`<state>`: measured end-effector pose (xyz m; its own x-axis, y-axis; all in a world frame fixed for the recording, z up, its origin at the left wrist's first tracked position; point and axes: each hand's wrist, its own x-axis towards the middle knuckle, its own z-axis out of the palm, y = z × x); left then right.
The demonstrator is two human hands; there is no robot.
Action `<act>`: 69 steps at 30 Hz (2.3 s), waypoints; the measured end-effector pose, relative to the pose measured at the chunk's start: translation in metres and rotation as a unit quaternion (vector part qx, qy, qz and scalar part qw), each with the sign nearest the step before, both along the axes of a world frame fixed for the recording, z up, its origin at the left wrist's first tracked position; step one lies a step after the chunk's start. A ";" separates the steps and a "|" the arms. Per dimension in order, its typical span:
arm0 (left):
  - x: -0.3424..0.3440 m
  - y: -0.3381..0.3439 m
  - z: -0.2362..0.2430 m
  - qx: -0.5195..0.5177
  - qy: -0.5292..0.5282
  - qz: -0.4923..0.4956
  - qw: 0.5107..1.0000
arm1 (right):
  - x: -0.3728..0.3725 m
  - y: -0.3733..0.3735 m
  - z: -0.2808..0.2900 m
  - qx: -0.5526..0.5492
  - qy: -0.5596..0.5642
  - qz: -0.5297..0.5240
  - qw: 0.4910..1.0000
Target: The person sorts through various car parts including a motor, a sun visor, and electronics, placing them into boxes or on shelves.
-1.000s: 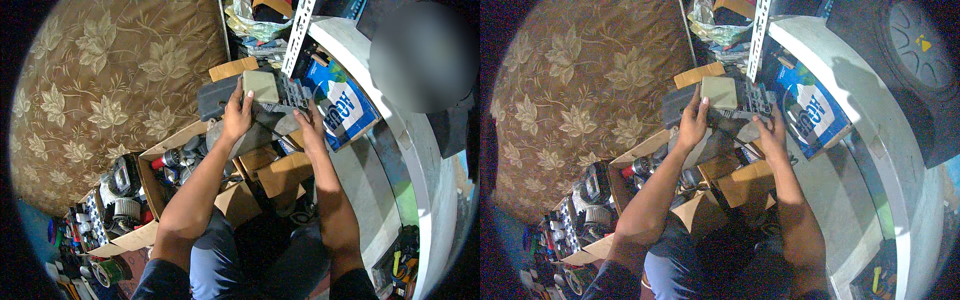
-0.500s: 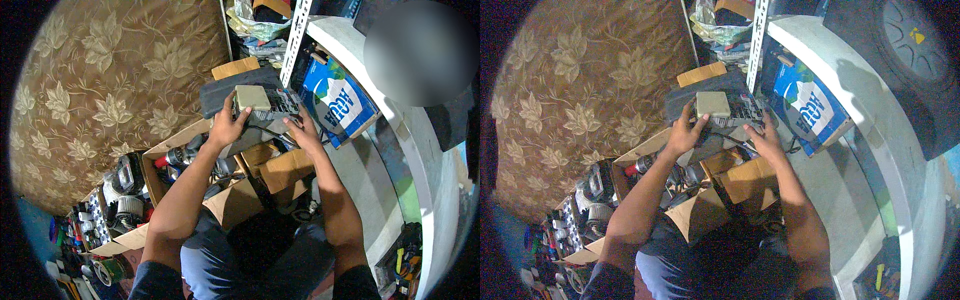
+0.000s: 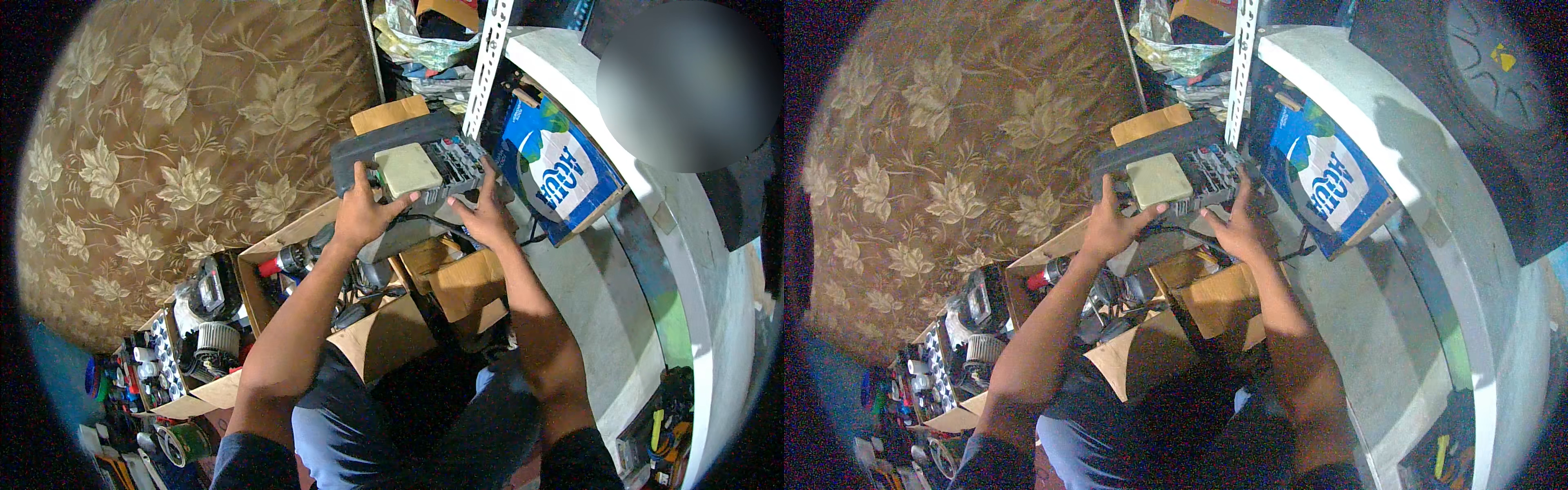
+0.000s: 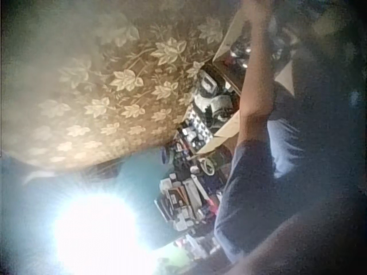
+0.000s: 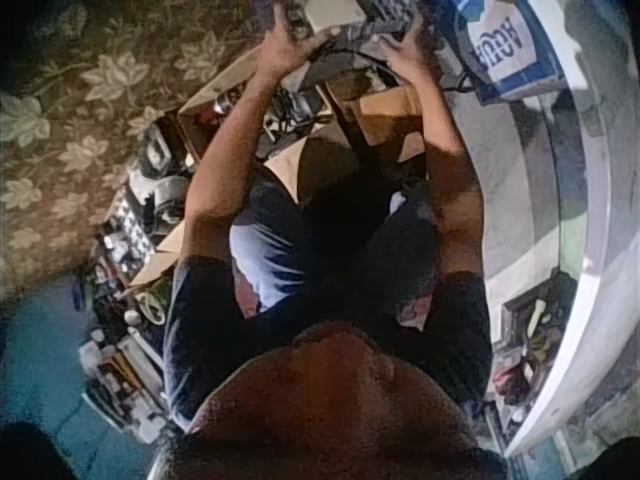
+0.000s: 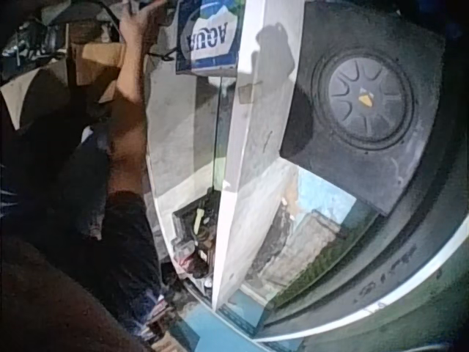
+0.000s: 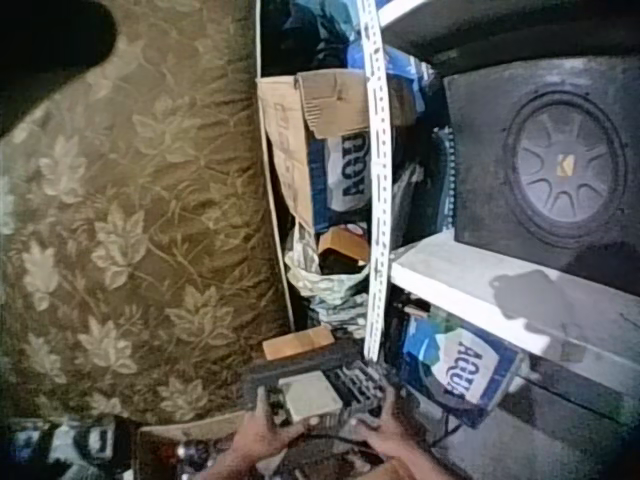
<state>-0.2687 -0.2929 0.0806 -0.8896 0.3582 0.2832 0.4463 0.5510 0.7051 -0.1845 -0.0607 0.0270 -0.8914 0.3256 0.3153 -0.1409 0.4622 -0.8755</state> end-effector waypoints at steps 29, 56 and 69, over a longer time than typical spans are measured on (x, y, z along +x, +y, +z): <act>0.029 0.005 0.033 -0.214 0.090 0.061 0.971 | 0.016 0.003 0.008 0.235 -0.081 -0.055 0.967; 0.017 -0.003 0.013 -0.120 0.017 0.002 0.993 | 0.020 0.004 0.011 0.276 -0.121 -0.074 0.951; 0.029 0.003 0.019 -0.175 0.017 0.044 0.983 | 0.029 0.010 0.014 0.284 -0.111 -0.059 0.951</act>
<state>-0.2401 -0.2904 0.0999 -0.9137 0.3617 0.1854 0.4061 0.7950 0.4506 -0.1558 -0.0504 0.0407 -0.9242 0.2614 0.2783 0.1010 0.8703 -0.4820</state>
